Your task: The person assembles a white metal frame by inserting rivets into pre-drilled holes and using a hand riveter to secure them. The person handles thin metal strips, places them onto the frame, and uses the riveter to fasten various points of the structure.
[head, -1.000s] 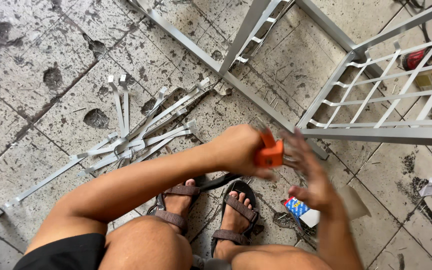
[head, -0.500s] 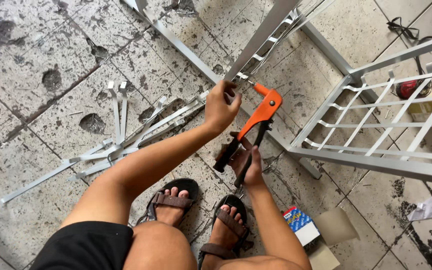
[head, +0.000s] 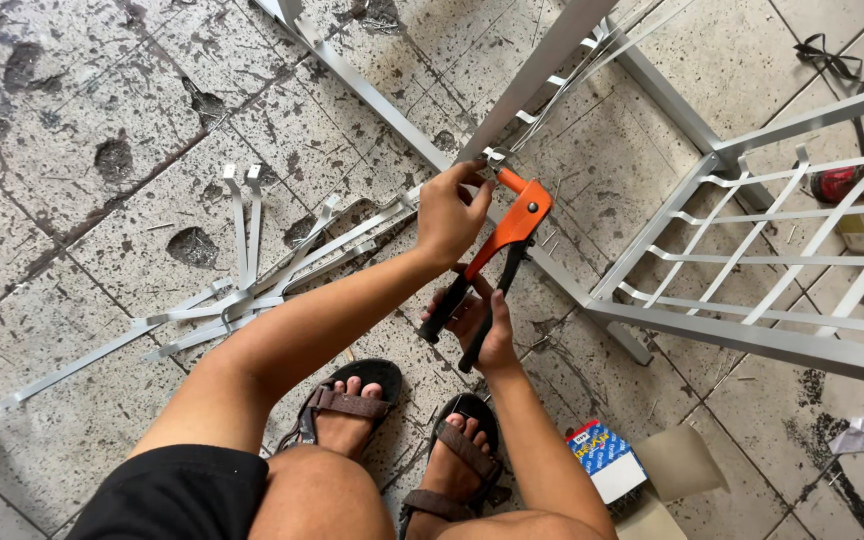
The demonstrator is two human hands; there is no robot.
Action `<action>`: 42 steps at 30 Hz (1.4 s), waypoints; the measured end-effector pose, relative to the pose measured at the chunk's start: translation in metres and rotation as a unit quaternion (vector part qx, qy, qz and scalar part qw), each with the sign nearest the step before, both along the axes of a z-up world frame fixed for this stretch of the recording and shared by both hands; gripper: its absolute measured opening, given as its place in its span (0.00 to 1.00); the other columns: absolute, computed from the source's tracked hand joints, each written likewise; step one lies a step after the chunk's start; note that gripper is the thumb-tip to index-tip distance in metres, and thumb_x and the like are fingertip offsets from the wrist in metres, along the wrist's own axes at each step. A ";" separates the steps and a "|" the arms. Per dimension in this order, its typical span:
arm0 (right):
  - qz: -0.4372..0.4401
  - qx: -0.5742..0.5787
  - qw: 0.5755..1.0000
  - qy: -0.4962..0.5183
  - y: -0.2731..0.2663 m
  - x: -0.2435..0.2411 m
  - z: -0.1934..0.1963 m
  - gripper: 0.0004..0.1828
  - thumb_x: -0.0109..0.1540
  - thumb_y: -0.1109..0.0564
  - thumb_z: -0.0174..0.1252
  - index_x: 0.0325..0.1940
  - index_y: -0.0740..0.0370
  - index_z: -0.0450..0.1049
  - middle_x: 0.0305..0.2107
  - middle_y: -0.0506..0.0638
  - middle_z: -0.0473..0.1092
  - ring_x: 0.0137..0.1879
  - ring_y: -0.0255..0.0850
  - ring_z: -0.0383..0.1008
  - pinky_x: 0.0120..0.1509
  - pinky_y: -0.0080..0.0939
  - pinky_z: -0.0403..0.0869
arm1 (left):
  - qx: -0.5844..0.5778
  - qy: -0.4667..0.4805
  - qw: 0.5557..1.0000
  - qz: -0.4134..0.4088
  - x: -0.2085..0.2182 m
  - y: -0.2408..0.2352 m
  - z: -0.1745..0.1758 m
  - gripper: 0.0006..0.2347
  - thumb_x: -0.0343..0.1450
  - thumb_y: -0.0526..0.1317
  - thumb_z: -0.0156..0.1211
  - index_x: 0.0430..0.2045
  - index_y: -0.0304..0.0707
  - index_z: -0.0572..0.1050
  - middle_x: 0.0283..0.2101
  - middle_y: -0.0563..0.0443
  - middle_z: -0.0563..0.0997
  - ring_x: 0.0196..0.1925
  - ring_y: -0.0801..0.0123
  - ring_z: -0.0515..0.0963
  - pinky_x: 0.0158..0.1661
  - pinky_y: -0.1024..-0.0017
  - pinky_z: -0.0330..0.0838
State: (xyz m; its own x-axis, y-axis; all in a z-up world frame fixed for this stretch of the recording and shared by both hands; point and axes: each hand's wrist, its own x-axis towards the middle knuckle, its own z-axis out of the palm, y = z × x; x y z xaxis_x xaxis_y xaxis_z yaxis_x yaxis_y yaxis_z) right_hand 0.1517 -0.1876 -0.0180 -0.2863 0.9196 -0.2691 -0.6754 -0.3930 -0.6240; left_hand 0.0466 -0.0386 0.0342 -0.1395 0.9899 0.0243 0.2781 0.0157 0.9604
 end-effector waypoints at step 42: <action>0.056 -0.084 0.983 0.155 0.022 -0.033 0.012 0.42 0.61 0.24 0.52 0.68 0.52 0.69 0.43 0.68 0.75 0.53 0.60 0.77 0.66 0.64 0.73 | -0.275 -0.379 0.850 -0.240 -0.026 0.119 0.019 0.38 0.66 0.69 0.42 0.37 0.22 0.81 0.34 0.28 0.84 0.34 0.47 0.88 0.31 0.63 0.82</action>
State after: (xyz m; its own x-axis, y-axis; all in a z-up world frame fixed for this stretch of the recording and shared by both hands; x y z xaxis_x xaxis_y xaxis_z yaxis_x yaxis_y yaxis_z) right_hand 0.1191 -0.1654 -0.0062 -0.4751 0.8275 -0.2991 -0.7692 -0.5557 -0.3154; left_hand 0.0204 0.0805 0.0532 0.5141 0.7696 -0.3787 -0.3162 0.5805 0.7504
